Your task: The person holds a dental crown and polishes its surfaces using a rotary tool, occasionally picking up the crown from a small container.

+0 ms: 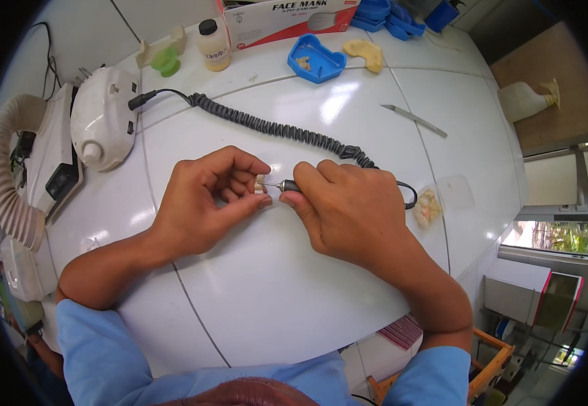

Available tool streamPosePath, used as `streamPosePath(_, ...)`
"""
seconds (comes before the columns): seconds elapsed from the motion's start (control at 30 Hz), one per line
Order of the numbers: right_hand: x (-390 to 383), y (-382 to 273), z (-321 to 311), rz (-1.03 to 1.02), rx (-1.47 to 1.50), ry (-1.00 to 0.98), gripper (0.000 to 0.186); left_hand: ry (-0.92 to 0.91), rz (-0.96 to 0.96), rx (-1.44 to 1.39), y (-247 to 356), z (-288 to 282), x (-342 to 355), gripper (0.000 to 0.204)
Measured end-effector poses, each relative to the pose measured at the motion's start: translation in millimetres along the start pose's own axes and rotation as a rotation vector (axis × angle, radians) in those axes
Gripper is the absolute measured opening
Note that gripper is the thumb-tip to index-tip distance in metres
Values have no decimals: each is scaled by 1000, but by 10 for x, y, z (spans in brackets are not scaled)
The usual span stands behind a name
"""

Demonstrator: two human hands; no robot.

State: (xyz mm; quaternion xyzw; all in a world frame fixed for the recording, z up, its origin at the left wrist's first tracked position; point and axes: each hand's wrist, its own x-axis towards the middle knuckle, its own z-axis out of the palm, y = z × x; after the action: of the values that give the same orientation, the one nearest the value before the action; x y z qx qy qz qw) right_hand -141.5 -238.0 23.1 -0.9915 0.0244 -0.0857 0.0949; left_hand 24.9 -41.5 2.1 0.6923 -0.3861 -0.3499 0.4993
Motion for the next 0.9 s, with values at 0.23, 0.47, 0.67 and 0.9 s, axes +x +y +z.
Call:
streamPosePath(0.23,22,-4,11,-4,11,2,27,-3,27,18,1,-3,4,32)
streamPosePath(0.47,13,-12,-1,8,3,-19,27,-12,30,30,-7,5,1,31)
streamPosePath(0.67,16,12,3,-14,11,4,28,-15,19,24,-5,-14,-8,30)
streamPosePath(0.9,-15,53,47,9,47,71,30,-42,12,-65,-1,-32,3,28)
